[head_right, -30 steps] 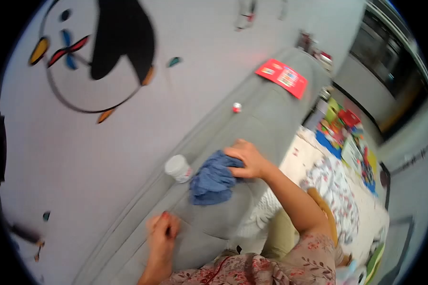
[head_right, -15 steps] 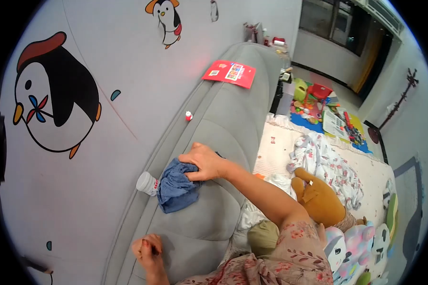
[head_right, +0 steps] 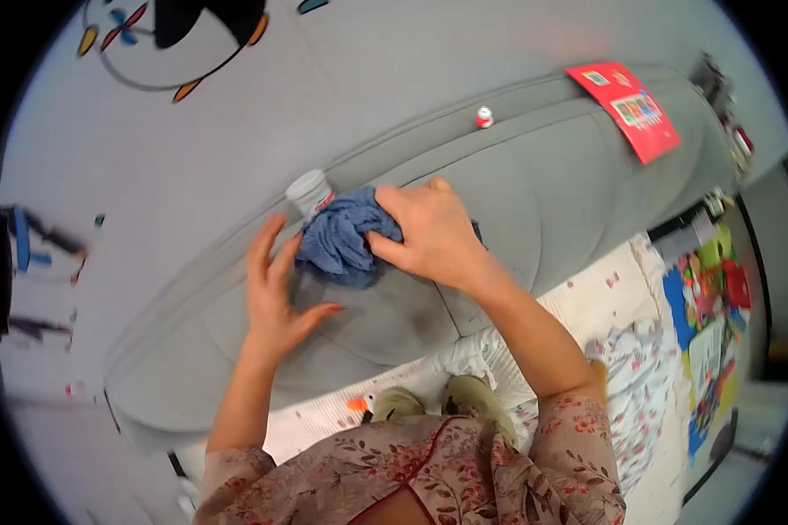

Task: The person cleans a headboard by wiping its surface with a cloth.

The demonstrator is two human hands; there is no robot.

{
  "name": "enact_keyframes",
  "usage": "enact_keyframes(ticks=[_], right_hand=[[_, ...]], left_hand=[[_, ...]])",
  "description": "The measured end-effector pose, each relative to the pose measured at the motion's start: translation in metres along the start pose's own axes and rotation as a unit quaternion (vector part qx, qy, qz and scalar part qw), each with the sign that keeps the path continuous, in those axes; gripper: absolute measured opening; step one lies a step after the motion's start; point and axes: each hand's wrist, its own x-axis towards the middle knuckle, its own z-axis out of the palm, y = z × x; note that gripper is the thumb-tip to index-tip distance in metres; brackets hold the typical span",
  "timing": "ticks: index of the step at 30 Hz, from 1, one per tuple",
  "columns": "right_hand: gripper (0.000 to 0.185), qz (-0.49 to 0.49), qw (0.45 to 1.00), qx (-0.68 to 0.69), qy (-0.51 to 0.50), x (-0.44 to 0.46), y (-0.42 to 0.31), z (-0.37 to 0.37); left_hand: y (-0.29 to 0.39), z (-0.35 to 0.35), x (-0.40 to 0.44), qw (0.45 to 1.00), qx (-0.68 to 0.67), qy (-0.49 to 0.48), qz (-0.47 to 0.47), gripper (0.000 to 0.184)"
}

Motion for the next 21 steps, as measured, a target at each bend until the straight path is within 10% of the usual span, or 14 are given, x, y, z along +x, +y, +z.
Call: enact_keyframes(ticks=[5,21], right_hand=[[0.030,-0.168,0.985,-0.024,0.032,0.033,-0.017,0.000],[0.023,-0.233,0.971,-0.018,0.045,-0.089,0.007,0.046]], left_hand=[[0.012,0.022,0.017,0.994,0.046,0.026,-0.096,0.072],[0.066,0.065,-0.092,0.987,0.126,0.023,-0.094,0.037]])
